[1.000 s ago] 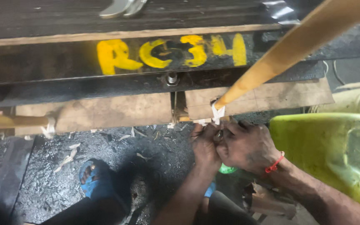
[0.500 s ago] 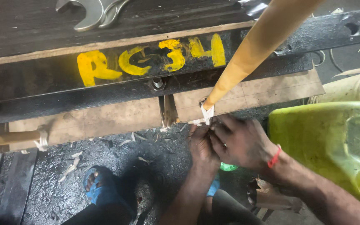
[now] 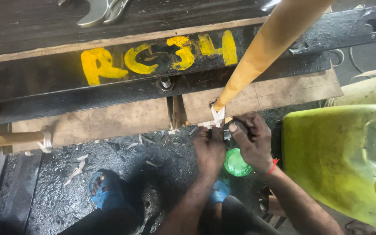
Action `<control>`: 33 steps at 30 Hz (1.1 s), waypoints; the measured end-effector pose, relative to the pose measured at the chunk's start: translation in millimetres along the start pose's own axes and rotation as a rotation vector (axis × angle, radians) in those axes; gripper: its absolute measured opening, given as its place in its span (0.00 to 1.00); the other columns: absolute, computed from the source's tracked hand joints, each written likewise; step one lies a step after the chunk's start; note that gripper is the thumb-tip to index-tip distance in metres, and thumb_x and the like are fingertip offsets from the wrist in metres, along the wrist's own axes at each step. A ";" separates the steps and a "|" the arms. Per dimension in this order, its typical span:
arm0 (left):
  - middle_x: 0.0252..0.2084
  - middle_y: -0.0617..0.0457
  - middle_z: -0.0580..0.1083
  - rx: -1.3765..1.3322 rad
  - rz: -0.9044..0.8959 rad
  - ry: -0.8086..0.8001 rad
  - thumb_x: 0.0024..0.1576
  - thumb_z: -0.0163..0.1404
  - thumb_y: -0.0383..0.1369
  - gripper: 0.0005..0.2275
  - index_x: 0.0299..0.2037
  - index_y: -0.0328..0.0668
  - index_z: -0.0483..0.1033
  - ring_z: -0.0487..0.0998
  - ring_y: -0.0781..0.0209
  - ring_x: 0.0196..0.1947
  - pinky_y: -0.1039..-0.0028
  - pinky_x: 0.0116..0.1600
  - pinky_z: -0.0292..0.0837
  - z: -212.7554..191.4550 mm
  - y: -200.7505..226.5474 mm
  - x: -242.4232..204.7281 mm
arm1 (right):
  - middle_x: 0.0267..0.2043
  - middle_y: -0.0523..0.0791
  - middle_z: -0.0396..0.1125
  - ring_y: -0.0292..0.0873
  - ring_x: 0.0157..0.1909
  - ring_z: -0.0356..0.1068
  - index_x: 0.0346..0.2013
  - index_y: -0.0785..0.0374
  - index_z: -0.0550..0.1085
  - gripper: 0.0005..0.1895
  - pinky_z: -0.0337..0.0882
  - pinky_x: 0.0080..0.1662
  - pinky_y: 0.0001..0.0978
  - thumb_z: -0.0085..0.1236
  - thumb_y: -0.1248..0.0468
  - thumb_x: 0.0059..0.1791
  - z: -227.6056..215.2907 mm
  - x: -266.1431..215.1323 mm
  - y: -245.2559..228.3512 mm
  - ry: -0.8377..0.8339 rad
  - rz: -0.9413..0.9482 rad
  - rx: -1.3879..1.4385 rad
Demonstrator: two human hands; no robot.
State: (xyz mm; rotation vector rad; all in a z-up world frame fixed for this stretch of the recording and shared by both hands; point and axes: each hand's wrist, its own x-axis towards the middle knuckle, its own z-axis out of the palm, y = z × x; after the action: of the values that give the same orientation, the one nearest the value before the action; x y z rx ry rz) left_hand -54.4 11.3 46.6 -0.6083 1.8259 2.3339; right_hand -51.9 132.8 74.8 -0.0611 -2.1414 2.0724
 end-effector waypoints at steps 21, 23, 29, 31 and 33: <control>0.26 0.56 0.76 -0.592 -0.172 -0.159 0.56 0.59 0.23 0.01 0.34 0.34 0.80 0.71 0.71 0.22 0.78 0.28 0.62 -14.0 -15.3 14.4 | 0.29 0.50 0.68 0.46 0.32 0.71 0.25 0.70 0.72 0.15 0.74 0.44 0.42 0.52 0.65 0.53 -12.8 21.5 25.7 -0.080 0.519 0.672; 0.25 0.55 0.76 -0.555 -0.164 -0.204 0.55 0.59 0.25 0.02 0.34 0.34 0.80 0.71 0.70 0.20 0.77 0.27 0.64 -16.3 0.2 15.4 | 0.24 0.49 0.67 0.48 0.27 0.71 0.24 0.70 0.75 0.14 0.74 0.36 0.43 0.52 0.63 0.50 -7.8 25.4 32.2 -0.184 0.572 0.735; 0.29 0.53 0.79 -0.414 -0.159 -0.048 0.56 0.60 0.26 0.02 0.35 0.34 0.81 0.77 0.68 0.25 0.77 0.31 0.71 3.0 17.1 0.1 | 0.34 0.47 0.68 0.40 0.34 0.67 0.24 0.66 0.72 0.13 0.69 0.42 0.33 0.55 0.70 0.54 -8.1 3.6 48.4 -0.004 0.378 0.799; 0.30 0.52 0.79 -0.594 -0.181 -0.044 0.55 0.60 0.25 0.03 0.36 0.36 0.82 0.76 0.65 0.25 0.73 0.30 0.71 12.2 15.9 -0.1 | 0.33 0.47 0.69 0.39 0.32 0.65 0.31 0.67 0.75 0.07 0.67 0.41 0.30 0.53 0.69 0.53 -13.0 -4.1 36.8 0.089 0.477 0.677; 0.34 0.52 0.79 -0.678 -0.155 -0.038 0.53 0.61 0.24 0.05 0.39 0.37 0.82 0.77 0.64 0.30 0.71 0.37 0.72 12.4 15.5 2.3 | 0.34 0.47 0.70 0.38 0.34 0.65 0.35 0.68 0.77 0.07 0.67 0.42 0.29 0.51 0.69 0.53 -13.6 -11.1 18.9 0.123 0.377 0.379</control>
State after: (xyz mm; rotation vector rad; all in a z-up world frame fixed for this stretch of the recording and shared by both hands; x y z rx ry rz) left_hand -64.6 18.6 62.1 -0.7256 0.8918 2.7994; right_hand -40.6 145.4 55.3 -0.5670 -1.7362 2.5670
